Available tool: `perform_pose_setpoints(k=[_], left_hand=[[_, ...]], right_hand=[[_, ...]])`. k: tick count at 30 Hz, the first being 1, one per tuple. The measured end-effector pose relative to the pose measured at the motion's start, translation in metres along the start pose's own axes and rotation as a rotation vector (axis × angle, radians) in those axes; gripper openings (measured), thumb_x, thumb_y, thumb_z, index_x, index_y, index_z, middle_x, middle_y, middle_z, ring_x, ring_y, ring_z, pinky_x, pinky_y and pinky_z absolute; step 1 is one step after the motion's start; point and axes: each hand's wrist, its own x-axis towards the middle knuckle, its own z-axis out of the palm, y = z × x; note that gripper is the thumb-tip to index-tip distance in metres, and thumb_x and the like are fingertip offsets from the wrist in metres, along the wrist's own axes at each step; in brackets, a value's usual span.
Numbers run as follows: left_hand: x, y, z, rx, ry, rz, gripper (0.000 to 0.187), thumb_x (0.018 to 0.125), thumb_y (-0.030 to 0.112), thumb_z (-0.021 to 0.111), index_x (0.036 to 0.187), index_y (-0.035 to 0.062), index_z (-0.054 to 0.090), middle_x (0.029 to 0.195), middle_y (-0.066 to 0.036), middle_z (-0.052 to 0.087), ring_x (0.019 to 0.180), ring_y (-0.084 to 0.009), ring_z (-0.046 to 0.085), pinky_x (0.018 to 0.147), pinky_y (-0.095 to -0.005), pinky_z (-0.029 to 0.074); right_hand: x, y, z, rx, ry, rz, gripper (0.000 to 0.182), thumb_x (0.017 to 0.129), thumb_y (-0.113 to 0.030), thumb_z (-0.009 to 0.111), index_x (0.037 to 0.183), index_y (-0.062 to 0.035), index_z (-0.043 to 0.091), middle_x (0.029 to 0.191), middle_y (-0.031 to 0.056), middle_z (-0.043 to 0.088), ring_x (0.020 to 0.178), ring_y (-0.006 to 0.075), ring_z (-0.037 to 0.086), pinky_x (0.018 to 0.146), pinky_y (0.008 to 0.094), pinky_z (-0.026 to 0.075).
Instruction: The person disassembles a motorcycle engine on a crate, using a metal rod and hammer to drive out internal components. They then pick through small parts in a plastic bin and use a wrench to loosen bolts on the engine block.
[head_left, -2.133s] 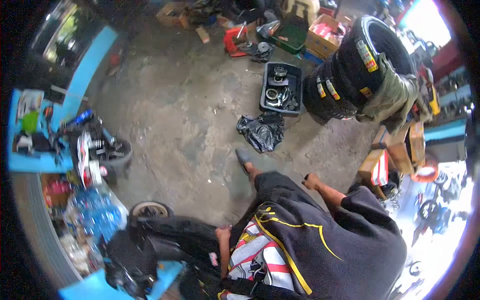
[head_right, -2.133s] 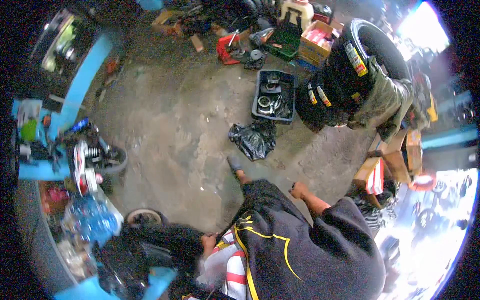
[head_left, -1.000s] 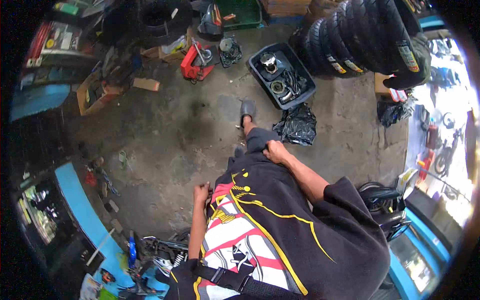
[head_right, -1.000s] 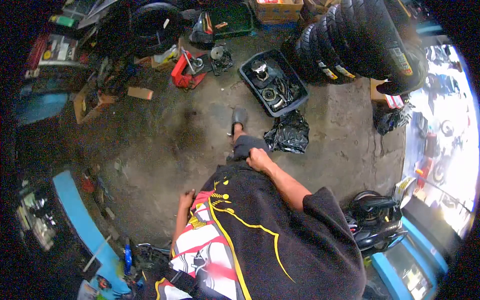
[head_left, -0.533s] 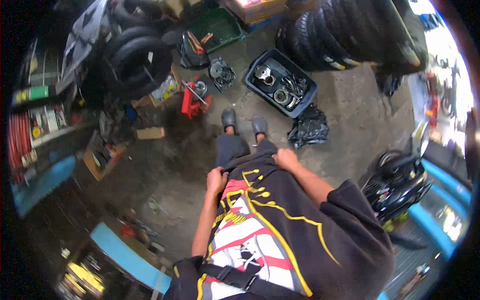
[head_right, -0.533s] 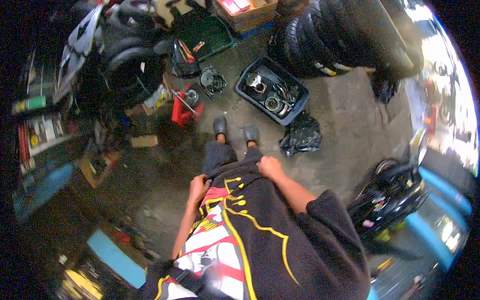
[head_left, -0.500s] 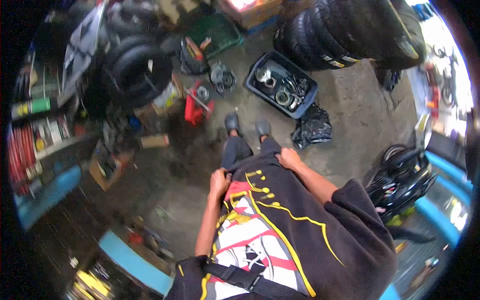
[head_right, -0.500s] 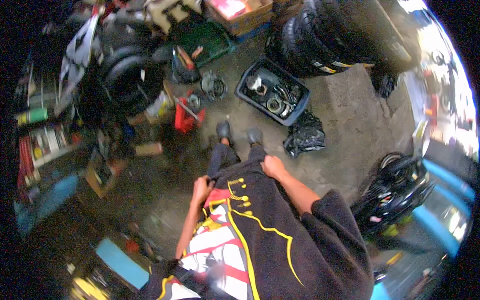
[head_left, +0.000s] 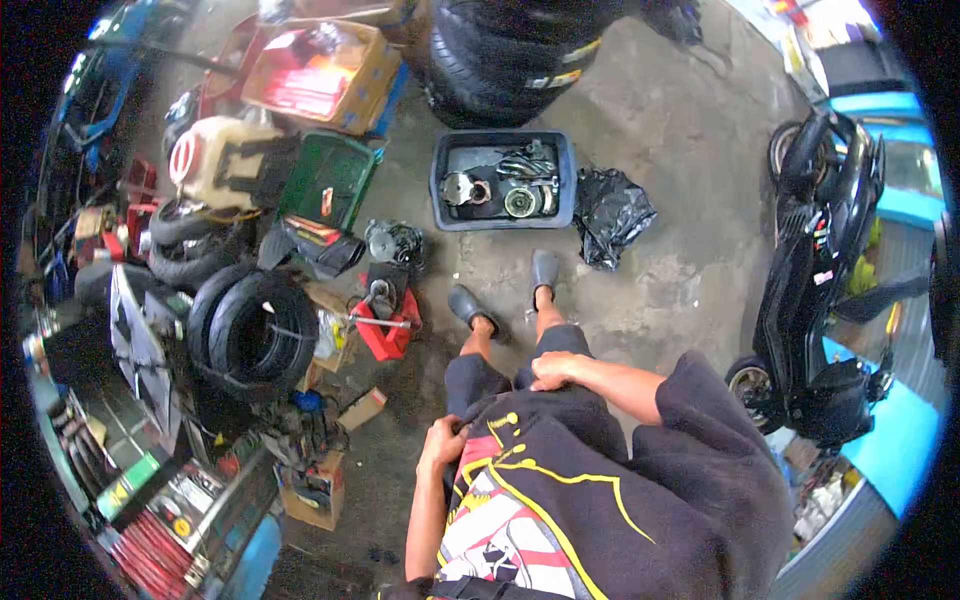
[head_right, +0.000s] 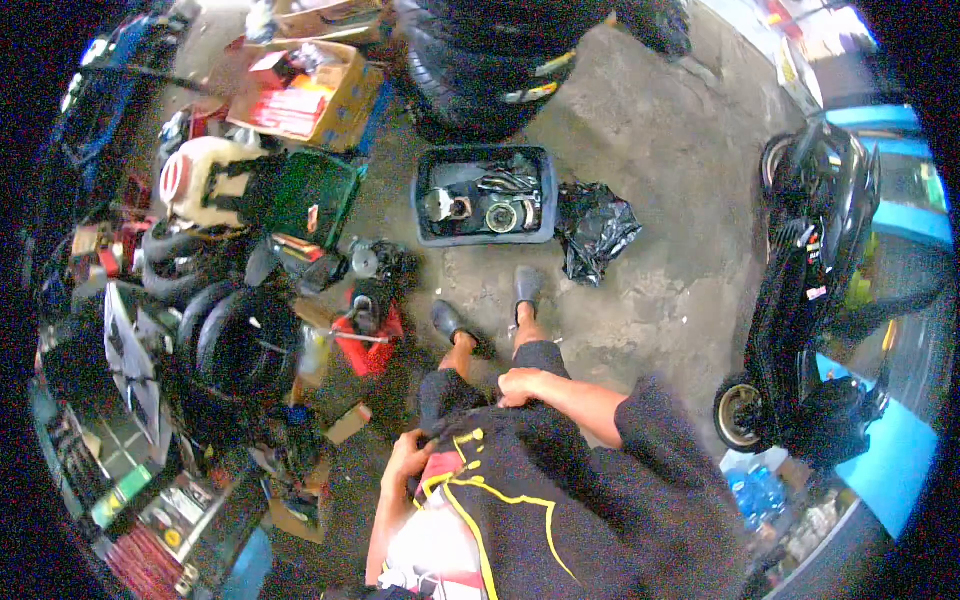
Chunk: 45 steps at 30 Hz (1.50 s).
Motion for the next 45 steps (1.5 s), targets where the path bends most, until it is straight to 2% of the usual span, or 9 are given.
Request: perform_pose_setpoints(k=[2,5,6,11,16,20,30,38,45], left_hand=[[0.018,0.015,0.004,0.068,-0.035,-0.042,0.042,0.082,0.033,0.067,0.104,-0.0023,0.066,0.096,-0.026,0.067,0.096,-0.0396,0.065,0.083,-0.0449,0.051],[0.068,0.043,0.007,0.147,0.045,-0.004,0.038,0.086,0.035,0.065,0.101,-0.0004,0.064,0.089,-0.024,0.068,0.088,-0.0392,0.066,0.077,-0.0464,0.051],[0.092,0.047,0.009,0.185,0.115,0.045,0.035,0.087,0.033,0.064,0.1,0.0005,0.063,0.087,-0.023,0.068,0.085,-0.0393,0.066,0.076,-0.0467,0.051],[0.246,0.067,0.029,0.215,0.394,0.306,0.025,0.088,0.02,0.063,0.103,-0.0001,0.058,0.086,-0.022,0.066,0.08,-0.0381,0.065,0.072,-0.0439,0.052],[0.394,0.105,0.027,0.407,0.406,0.669,0.033,0.083,0.019,0.066,0.109,0.0003,0.056,0.085,-0.018,0.061,0.077,-0.0359,0.061,0.072,-0.0432,0.05],[0.472,0.148,0.025,0.648,0.42,0.816,0.04,0.084,0.016,0.067,0.118,0.0,0.052,0.095,-0.019,0.06,0.088,-0.0365,0.058,0.078,-0.0422,0.049],[0.513,0.119,0.059,0.833,0.268,0.668,0.058,0.081,0.026,0.073,0.127,0.0013,0.048,0.093,-0.019,0.062,0.086,-0.0373,0.06,0.075,-0.0432,0.05],[0.511,0.113,0.065,0.824,0.377,0.786,0.059,0.082,0.027,0.072,0.127,-0.0015,0.047,0.09,-0.021,0.061,0.082,-0.0375,0.06,0.074,-0.0439,0.049],[0.496,0.112,0.064,0.615,0.421,0.808,0.061,0.082,0.03,0.071,0.129,-0.0006,0.046,0.094,-0.022,0.063,0.089,-0.0393,0.061,0.078,-0.0447,0.049]], right_hand=[[0.043,0.037,0.007,0.109,0.041,0.171,0.032,0.078,-0.03,0.065,0.088,-0.0009,0.071,0.091,0.0162,0.071,0.085,0.0345,0.069,0.073,0.0464,0.055],[0.168,0.159,0.049,0.004,0.652,0.261,0.022,0.08,-0.02,0.058,0.093,-0.0066,0.07,0.093,0.0128,0.071,0.086,0.0283,0.068,0.075,0.0458,0.052],[0.137,0.142,-0.016,-0.156,0.462,0.33,0.022,0.081,-0.019,0.056,0.095,-0.007,0.069,0.098,0.0132,0.069,0.094,0.0306,0.066,0.08,0.0438,0.051],[0.29,0.34,-0.055,-0.39,0.814,0.408,0.021,0.08,-0.02,0.057,0.088,-0.0079,0.071,0.104,0.0135,0.065,0.107,0.0278,0.056,0.089,0.0417,0.044],[0.379,0.465,-0.126,-0.427,0.813,0.395,0.021,0.078,-0.014,0.06,0.089,-0.0006,0.071,0.092,0.0165,0.069,0.091,0.0315,0.067,0.075,0.042,0.055],[0.401,0.474,-0.146,0.193,0.809,0.396,0.033,0.077,-0.02,0.062,0.086,0.0114,0.063,0.092,0.0306,0.065,0.093,0.0407,0.066,0.079,0.0489,0.054],[0.416,0.48,-0.139,0.412,0.738,0.381,0.043,0.072,-0.02,0.058,0.097,0.0155,0.061,0.101,0.0332,0.064,0.098,0.0401,0.065,0.084,0.0449,0.052],[0.429,0.512,-0.13,-0.849,0.769,0.338,0.025,0.079,-0.018,0.055,0.086,-0.0031,0.074,0.1,0.0183,0.066,0.093,0.0308,0.059,0.077,0.0403,0.045],[0.443,0.526,-0.148,-0.929,0.718,0.288,0.019,0.081,-0.019,0.057,0.082,-0.0081,0.074,0.088,0.0095,0.071,0.09,0.0275,0.064,0.073,0.0399,0.048]])
